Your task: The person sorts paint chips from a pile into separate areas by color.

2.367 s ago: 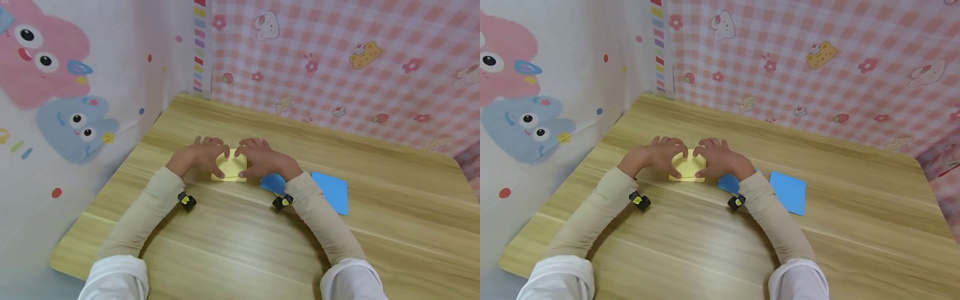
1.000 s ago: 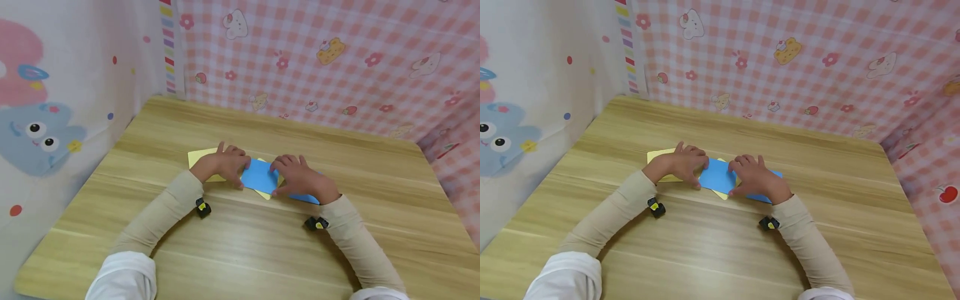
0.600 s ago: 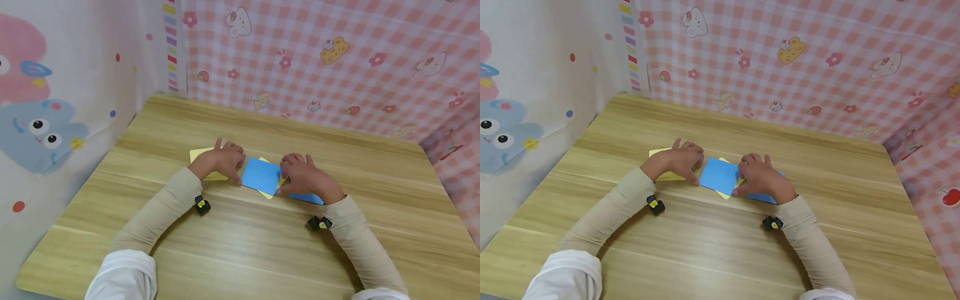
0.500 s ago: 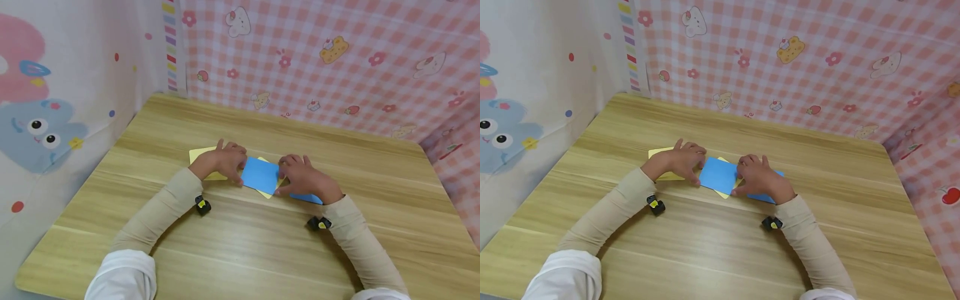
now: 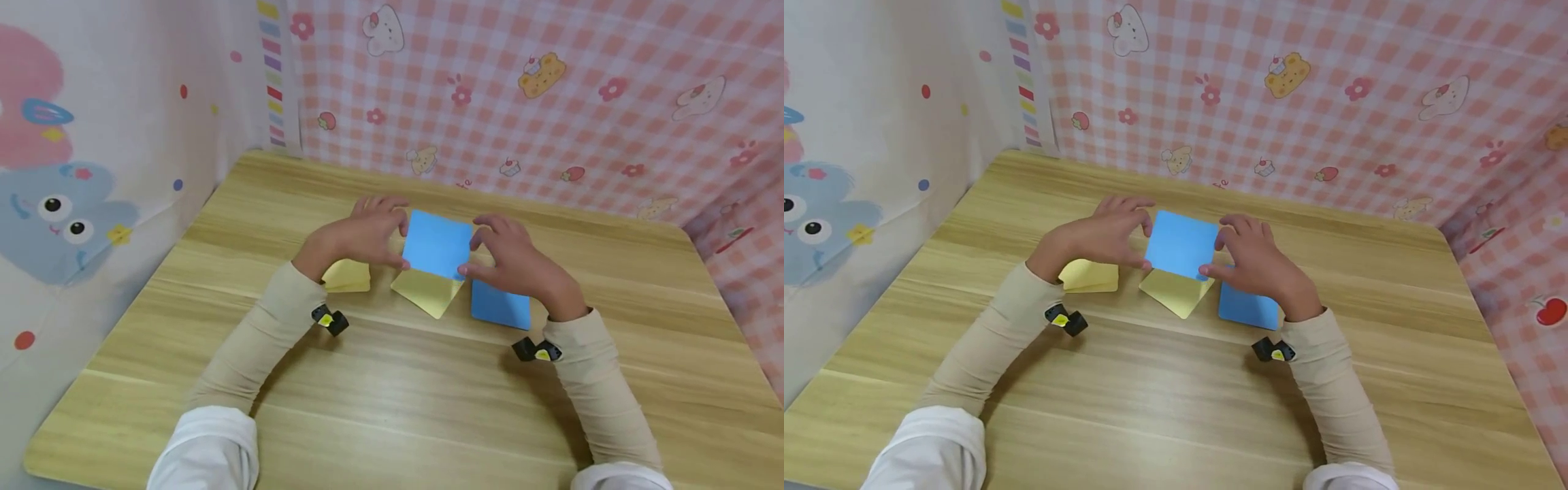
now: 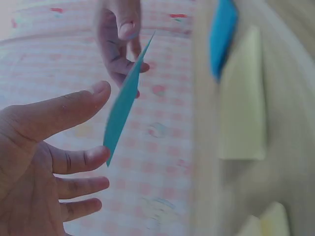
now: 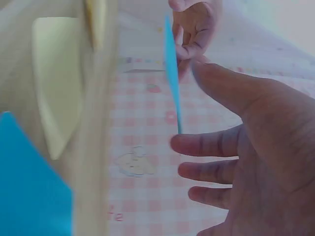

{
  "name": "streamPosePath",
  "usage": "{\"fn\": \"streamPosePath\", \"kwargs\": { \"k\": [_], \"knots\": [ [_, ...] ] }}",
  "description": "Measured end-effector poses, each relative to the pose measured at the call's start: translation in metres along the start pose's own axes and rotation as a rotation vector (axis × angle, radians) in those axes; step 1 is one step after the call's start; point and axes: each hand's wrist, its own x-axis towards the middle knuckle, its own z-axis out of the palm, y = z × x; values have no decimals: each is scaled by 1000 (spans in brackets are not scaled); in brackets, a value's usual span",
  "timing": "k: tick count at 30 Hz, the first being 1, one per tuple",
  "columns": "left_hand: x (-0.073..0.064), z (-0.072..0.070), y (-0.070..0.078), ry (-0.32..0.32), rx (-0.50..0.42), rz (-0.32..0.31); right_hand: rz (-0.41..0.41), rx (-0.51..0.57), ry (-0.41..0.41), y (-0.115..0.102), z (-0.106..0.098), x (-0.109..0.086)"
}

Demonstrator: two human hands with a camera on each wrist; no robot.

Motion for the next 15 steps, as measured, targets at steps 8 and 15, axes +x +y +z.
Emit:
{"fn": "streamPosePath", "kwargs": {
  "k": [8, 15],
  "knots": [
    [23, 8, 27, 37, 7, 72, 55, -20, 89, 13, -15, -25],
    [62, 27, 63, -53, 2, 128, 164, -52, 105, 40, -27, -64]
  ]
}}
